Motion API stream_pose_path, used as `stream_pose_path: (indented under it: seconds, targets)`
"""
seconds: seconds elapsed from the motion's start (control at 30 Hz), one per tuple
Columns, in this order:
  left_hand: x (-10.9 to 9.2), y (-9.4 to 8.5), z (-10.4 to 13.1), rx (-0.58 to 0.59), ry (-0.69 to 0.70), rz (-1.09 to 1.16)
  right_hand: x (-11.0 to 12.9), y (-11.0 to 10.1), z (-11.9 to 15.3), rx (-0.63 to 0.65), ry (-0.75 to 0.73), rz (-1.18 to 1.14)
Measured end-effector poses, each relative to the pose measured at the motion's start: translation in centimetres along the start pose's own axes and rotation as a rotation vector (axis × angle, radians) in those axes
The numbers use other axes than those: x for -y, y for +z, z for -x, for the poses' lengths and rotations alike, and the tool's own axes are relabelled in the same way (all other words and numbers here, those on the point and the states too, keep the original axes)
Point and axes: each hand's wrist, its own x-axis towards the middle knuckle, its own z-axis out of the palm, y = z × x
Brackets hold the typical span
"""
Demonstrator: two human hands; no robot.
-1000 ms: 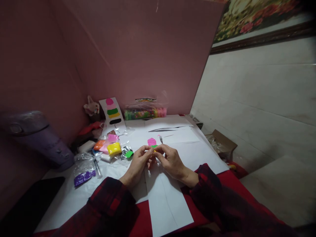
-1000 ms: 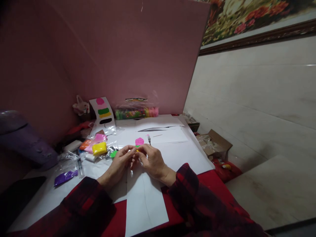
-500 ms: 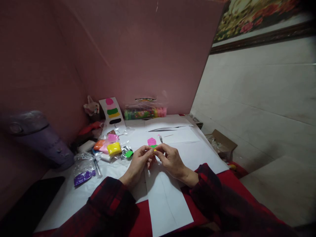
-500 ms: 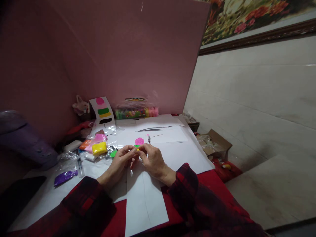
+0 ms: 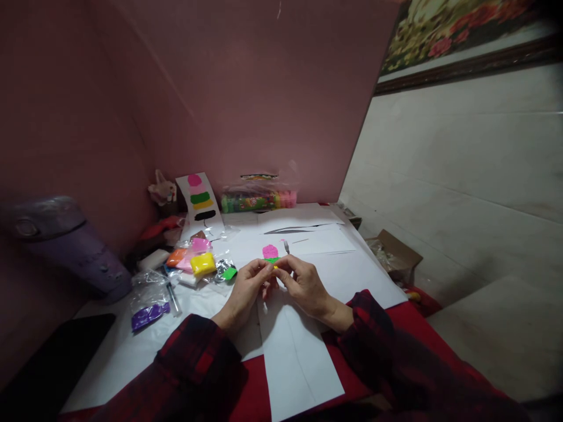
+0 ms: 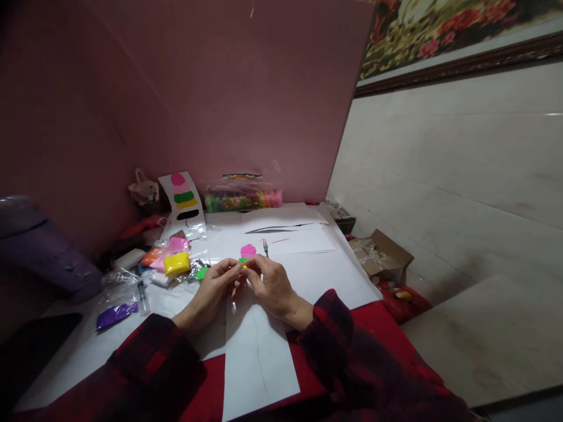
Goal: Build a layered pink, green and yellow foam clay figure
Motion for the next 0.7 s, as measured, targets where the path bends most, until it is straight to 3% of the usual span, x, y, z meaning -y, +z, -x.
stream_pose_path:
  seconds: [0.7]
  targets:
    - [-0.02, 0.10, 0.03, -0.022, -0.005, -0.005, -0.20, 0.01, 0.13, 0.022, -0.018, 0.009]
